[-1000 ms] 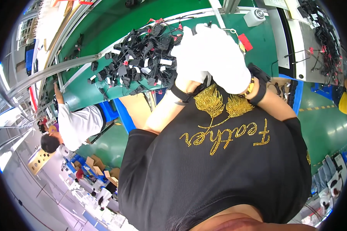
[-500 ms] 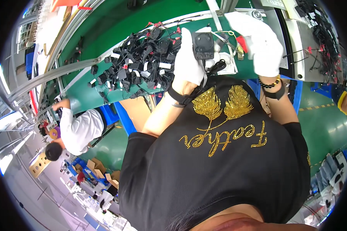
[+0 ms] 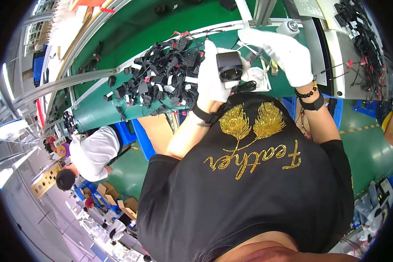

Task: The person picks up two power adapters from a pile, turns them over, and wipes their surfaces with a cloth. They then place the adapters onto a tray and pick up another adapter from the pile to repeat the process.

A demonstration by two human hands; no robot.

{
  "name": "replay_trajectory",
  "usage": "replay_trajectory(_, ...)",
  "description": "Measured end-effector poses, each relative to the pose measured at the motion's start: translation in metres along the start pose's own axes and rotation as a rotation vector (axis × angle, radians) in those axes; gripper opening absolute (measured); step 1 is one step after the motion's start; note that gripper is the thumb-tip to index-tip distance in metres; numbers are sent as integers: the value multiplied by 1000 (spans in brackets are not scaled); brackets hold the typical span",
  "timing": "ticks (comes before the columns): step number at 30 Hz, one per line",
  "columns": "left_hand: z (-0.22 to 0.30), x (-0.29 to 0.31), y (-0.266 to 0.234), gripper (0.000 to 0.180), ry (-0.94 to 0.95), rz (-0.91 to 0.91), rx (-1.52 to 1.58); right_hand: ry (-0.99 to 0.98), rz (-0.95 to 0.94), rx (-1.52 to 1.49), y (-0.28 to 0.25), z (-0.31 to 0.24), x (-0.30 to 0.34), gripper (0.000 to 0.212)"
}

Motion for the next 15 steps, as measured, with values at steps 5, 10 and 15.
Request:
replay_trajectory(5, -16, -3, -16, 44, 60, -68, 196, 16, 42, -153, 26, -43, -18, 24)
replay_trajectory(10, -7, 2, 0, 54, -33, -122, 96, -11, -208, -58, 36, -28, -4, 24)
replay_trajectory(15, -4, -5, -3, 62, -94, -73, 201, 113, -49, -260, 12, 10, 26, 34)
Point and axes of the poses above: each hand's wrist, its own x-axis away from the middle knuckle, its own y-axis out of the palm, z = x × y, the point moved 6 cm from there along -x, towards the middle knuckle, and after that the axes turned 9 degrees about -z, right-handed, at the moved point
